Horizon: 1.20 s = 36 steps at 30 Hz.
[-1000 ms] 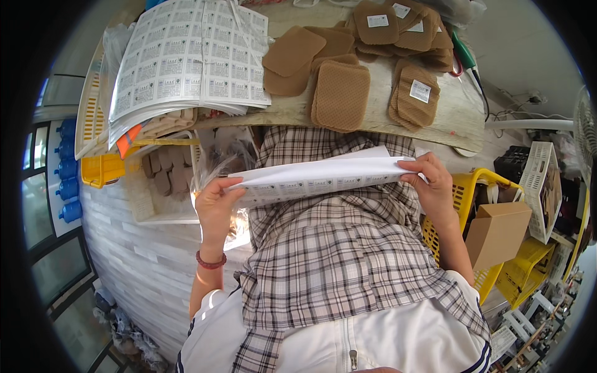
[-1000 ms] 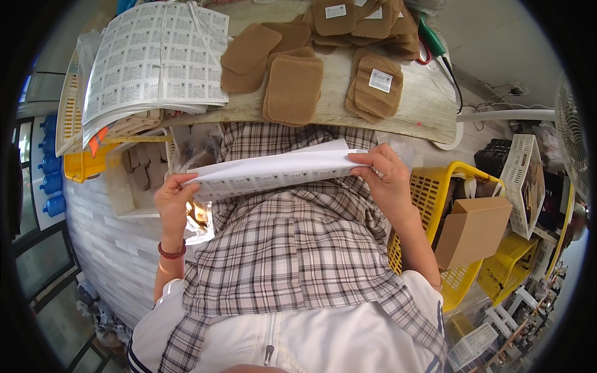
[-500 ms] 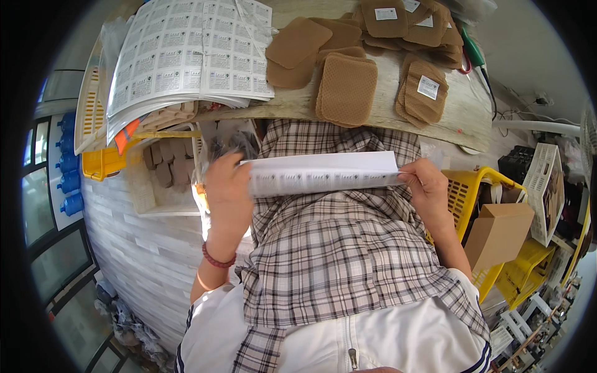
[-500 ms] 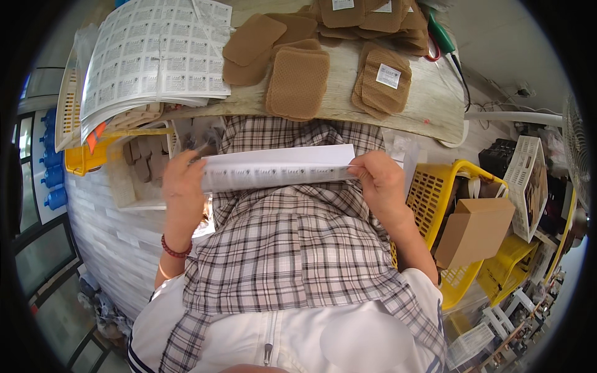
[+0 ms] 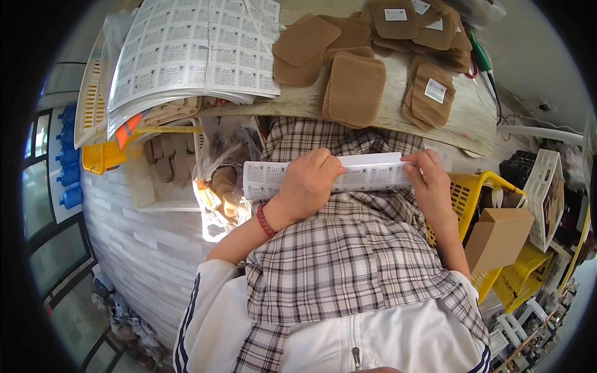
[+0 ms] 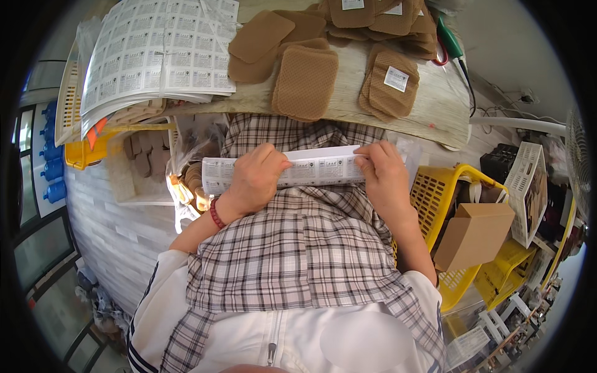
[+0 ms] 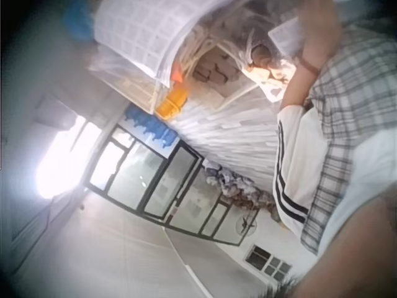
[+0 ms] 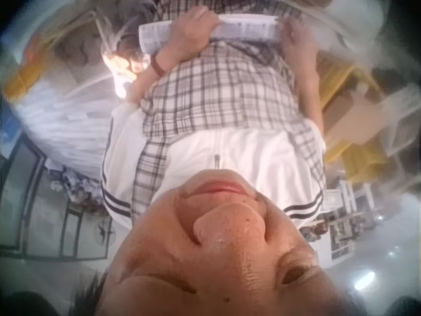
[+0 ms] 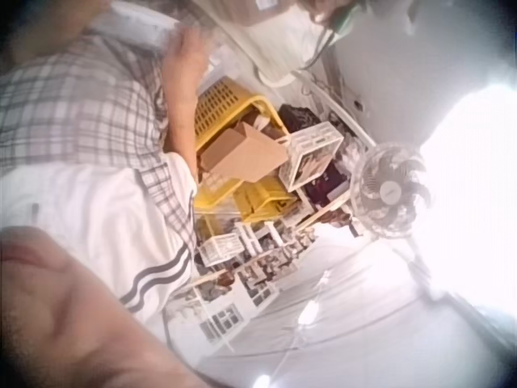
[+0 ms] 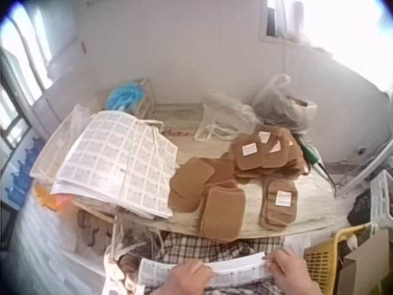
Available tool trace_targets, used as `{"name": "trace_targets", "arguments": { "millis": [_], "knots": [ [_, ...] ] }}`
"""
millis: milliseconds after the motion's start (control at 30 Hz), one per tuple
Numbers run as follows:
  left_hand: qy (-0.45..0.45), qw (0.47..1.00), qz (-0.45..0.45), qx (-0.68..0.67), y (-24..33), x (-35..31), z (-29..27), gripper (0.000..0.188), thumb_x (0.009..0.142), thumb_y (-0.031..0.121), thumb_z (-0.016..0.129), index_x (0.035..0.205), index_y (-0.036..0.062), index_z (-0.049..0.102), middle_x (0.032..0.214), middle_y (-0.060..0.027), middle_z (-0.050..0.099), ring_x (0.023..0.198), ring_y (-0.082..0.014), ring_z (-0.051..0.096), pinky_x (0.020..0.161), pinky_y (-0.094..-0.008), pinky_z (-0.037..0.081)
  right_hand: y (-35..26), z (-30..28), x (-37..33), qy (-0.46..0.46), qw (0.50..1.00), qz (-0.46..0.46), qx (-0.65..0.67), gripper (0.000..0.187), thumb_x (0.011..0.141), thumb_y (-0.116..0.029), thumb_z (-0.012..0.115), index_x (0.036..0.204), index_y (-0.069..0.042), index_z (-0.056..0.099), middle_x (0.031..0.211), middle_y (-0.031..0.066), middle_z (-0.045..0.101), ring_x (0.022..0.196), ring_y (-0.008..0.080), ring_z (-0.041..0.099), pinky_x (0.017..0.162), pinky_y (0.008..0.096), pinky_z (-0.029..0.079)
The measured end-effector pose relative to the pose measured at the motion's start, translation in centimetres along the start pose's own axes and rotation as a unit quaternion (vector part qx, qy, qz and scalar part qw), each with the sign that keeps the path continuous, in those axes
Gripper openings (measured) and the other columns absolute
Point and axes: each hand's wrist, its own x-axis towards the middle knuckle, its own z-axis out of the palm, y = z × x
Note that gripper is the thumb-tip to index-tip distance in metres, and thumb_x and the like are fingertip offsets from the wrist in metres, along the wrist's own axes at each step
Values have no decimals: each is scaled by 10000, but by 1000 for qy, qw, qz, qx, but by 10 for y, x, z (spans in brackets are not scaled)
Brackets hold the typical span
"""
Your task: The person repeatedly peels small white labels from a sheet and affixes them to brown rectangular pads on a cluttered worktable. The person handles the pads one at a time, placing each labeled pad into a growing stack.
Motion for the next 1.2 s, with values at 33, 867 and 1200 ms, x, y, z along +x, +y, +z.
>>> {"name": "trace_targets", "arguments": {
  "millis": [33, 867, 1200],
  "knots": [
    [-8, 1000, -3, -5, -1, 0, 0, 121, 885, 60, 693, 834, 34, 587, 755, -91, 519, 652, -274, 554, 559, -383, 446, -7, 1, 6, 20, 995, -74, -71, 123, 869, -90, 729, 966, -37, 675, 933, 98, 642, 868, 284, 608, 751, 364, 495],
    [-116, 992, -46, -11, -58, -51, -78, 222, 879, 192, 747, 775, 34, 630, 632, -113, 551, 573, -311, 580, 531, -388, 458, -14, 32, 26, -173, 983, -55, 34, 201, 863, -239, 774, 849, -64, 676, 777, 97, 667, 708, 293, 659, 633, 380, 514],
    [-15, 952, -90, 294, -80, -56, -145, 160, 812, 86, 735, 770, 31, 591, 776, -114, 616, 722, -305, 623, 613, -399, 494, -29, 25, 31, -172, 984, 4, 52, 269, 858, -277, 789, 832, -43, 657, 721, 116, 645, 653, 294, 639, 603, 379, 497]
  ]
}}
